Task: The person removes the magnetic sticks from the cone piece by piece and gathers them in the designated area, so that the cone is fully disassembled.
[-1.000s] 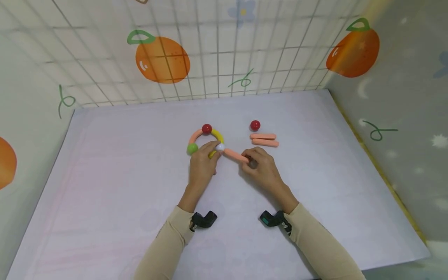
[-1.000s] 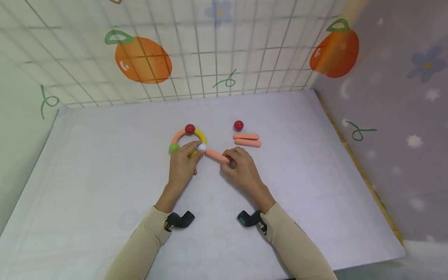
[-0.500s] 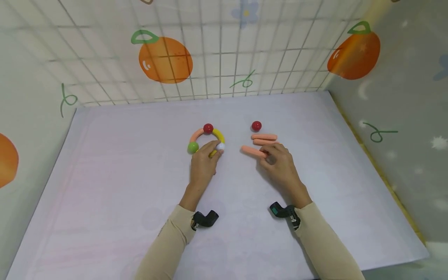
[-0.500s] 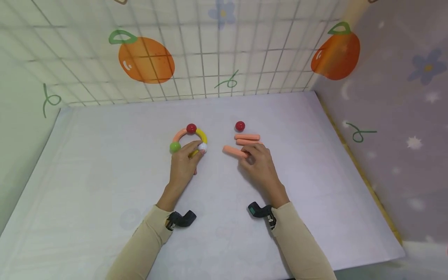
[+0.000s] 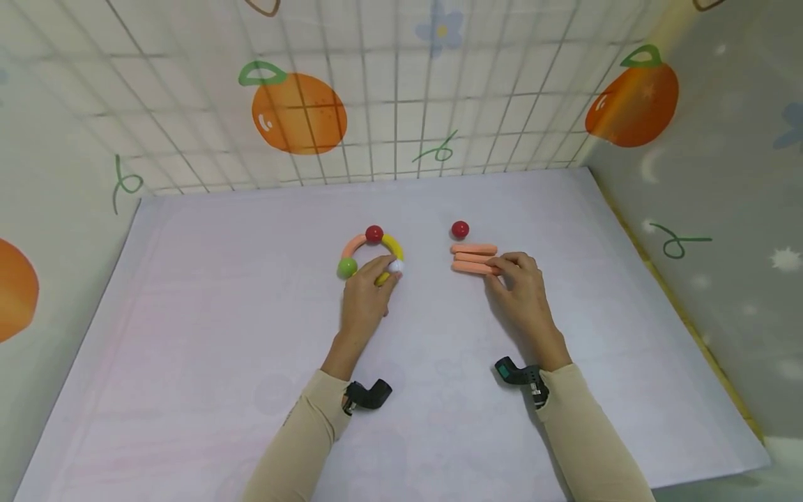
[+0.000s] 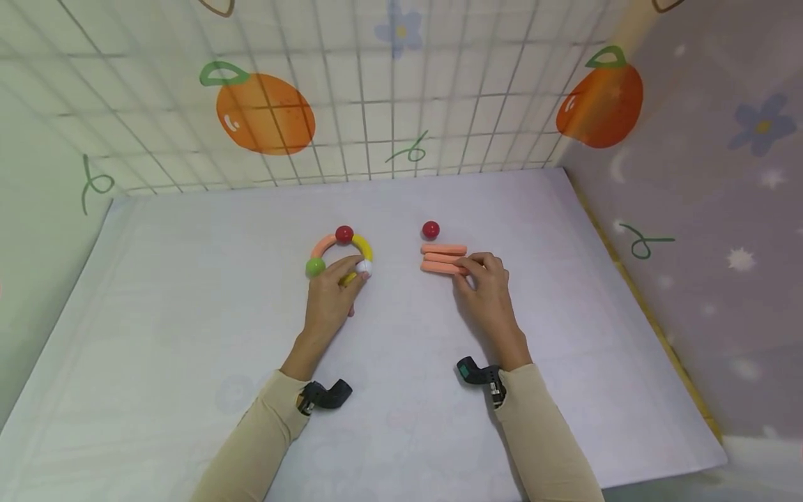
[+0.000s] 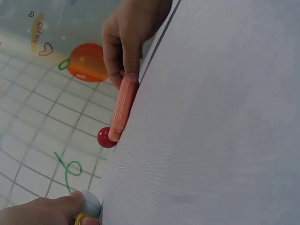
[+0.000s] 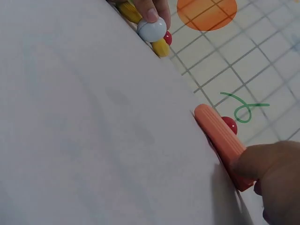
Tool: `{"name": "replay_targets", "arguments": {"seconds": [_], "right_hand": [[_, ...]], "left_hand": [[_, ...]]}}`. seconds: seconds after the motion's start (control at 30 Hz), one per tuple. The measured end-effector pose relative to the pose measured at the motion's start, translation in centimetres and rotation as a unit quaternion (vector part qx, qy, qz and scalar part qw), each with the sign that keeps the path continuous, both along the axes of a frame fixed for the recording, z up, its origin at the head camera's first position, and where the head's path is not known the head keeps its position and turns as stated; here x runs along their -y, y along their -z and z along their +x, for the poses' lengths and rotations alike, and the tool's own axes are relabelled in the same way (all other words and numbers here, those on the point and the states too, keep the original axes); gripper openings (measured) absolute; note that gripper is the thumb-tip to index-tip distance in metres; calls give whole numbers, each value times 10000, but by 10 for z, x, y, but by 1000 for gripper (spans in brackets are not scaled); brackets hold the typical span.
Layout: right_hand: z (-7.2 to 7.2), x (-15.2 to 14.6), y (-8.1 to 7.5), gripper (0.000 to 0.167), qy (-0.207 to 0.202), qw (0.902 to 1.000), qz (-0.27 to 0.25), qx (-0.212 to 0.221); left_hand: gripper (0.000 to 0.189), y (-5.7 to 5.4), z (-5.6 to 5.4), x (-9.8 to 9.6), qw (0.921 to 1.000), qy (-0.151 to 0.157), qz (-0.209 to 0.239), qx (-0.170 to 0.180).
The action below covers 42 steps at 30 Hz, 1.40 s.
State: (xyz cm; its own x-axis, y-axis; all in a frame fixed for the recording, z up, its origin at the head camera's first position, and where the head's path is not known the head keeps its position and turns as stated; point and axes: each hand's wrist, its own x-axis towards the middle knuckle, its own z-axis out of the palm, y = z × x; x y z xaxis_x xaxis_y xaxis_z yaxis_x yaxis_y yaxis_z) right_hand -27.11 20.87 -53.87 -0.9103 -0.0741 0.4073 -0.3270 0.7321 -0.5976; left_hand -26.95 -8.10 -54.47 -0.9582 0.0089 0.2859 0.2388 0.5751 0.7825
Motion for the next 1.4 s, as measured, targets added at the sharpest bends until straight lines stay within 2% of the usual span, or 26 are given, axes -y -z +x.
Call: {"name": "replay_targets", "arguments": {"seconds": [0.3,0.57,0.87,1.0,1.23,1.33,1.4], "right_hand": [[-3,2,6,22,101,9997,-231,7],[-1,1,8,23,246,9993,-275,-51],[-3,2,7,25,334,9990,-312,-28],[-2,3,3,24,311,9989,-339,-92],[3,3,2,21,335,9987,-378,2],[5,3,4,21,371,9986,-389,-13],[5,4,6,20,391,9984,-407,-61]], "left_hand": [[40,1,-1,1,10000,-31,-11,54],[38,-1,4,0,9996,-67,79,247],[38,-2,2,0,9996,-145,-21,223],[38,-3,1,1,9997,-177,-119,99],[39,0,4,-1,9997,-164,-120,97],[41,1,5,-1,9995,-212,-171,-182],[43,-1,6,2,9971,-267,-265,-663]]}}
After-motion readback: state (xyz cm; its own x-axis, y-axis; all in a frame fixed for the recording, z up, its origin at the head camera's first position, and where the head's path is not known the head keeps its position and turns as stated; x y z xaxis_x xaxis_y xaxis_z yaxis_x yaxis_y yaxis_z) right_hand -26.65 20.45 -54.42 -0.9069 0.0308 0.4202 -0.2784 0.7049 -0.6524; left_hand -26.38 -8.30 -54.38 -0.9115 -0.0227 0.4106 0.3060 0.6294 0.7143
